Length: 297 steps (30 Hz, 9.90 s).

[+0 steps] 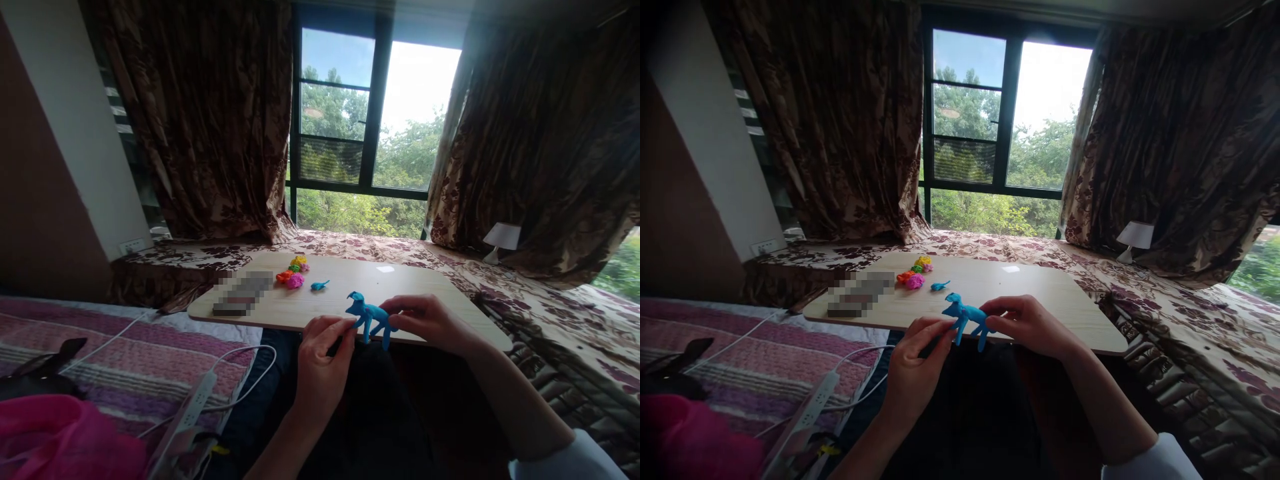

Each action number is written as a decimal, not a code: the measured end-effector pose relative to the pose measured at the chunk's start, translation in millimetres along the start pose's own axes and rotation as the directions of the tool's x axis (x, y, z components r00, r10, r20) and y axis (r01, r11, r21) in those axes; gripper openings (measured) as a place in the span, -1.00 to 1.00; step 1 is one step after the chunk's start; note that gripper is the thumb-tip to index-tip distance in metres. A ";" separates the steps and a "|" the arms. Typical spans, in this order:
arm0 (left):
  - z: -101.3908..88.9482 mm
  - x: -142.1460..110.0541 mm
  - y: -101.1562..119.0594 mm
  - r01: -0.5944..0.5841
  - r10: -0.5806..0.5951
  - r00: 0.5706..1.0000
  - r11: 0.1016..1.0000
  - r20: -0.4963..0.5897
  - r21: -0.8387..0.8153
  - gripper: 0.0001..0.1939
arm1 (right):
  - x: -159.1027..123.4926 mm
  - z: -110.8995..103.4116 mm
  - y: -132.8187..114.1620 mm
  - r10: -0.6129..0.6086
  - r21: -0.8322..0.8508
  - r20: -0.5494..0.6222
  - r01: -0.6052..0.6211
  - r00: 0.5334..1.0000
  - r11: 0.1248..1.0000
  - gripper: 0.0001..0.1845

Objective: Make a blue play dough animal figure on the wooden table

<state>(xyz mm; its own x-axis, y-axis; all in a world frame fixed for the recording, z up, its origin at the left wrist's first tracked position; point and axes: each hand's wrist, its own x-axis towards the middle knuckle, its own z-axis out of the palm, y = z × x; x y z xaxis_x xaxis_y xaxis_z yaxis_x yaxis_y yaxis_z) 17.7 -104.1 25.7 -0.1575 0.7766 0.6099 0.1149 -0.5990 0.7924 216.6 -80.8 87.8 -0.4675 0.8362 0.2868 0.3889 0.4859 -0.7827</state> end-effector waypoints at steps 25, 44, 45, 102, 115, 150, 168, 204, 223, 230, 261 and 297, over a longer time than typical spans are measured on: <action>15.2 -16.5 -5.7 0.230 -0.228 0.965 0.973 0.133 0.002 -0.81 | 3.3 10.2 -1.4 0.023 0.184 0.049 -0.032 0.999 0.982 -0.69; 12.6 -23.2 -24.2 0.309 -0.309 0.942 0.951 0.133 0.023 -0.60 | 15.6 -11.6 32.0 -0.024 -0.029 -0.118 0.021 0.993 0.999 -0.66; 12.3 -25.3 -27.5 0.322 -0.322 0.936 0.946 0.144 0.019 -0.61 | 19.7 -18.2 45.0 -0.012 -0.130 -0.168 -0.010 0.986 0.991 -0.68; 6.2 -25.3 -28.0 0.371 -0.360 0.923 0.926 0.139 -0.068 -0.77 | 11.1 -20.0 60.8 0.065 0.074 -0.069 -0.060 0.996 0.995 -0.51; -0.5 -18.4 -15.0 0.409 -0.382 0.911 0.885 0.156 -0.224 -0.74 | 2.5 6.6 15.7 0.024 0.264 0.130 -0.058 0.991 0.963 -0.59; 3.5 -19.4 -15.5 0.541 -0.485 0.841 0.766 0.240 -0.347 -0.70 | -1.6 15.2 14.1 -0.033 0.191 0.166 0.001 0.986 0.982 -0.68; 5.3 -20.3 -19.7 0.544 -0.516 0.838 0.769 0.177 -0.335 -0.72 | -2.4 18.8 11.0 -0.041 0.100 0.133 0.027 0.990 0.995 -0.70; 1.9 -23.7 -8.3 0.526 -0.466 0.850 0.763 0.244 -0.374 -0.65 | -6.2 18.2 13.9 -0.013 0.261 0.127 -0.021 0.992 0.965 -0.62; 1.4 -21.3 3.2 0.231 -0.225 0.966 0.972 0.125 -0.033 -0.75 | -6.6 17.8 15.2 -0.013 0.274 0.117 -0.020 0.993 0.961 -0.60; 0.1 -24.8 2.9 0.306 -0.301 0.944 0.952 0.137 -0.013 -0.68 | -7.8 15.4 22.1 -0.009 0.276 0.043 -0.003 0.999 0.961 -0.61; 2.0 -26.8 -6.3 -0.107 0.056 0.985 0.938 0.162 0.331 -0.85 | -9.3 19.1 10.1 -0.084 -0.179 -0.065 0.071 0.994 0.981 -0.69; 9.0 -29.8 -9.6 0.501 -0.463 0.841 0.861 0.280 -0.082 -0.70 | -7.4 31.0 9.8 -0.101 -0.157 -0.127 0.080 0.987 0.984 -0.69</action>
<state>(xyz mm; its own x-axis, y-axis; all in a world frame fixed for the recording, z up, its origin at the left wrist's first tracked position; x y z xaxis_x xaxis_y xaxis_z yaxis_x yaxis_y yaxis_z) 30.1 -119.8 0.0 0.0893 0.9850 0.1478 -0.0605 -0.1428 0.9879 199.3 -90.0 60.9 -0.3995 0.8084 0.4322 0.4698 0.5854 -0.6608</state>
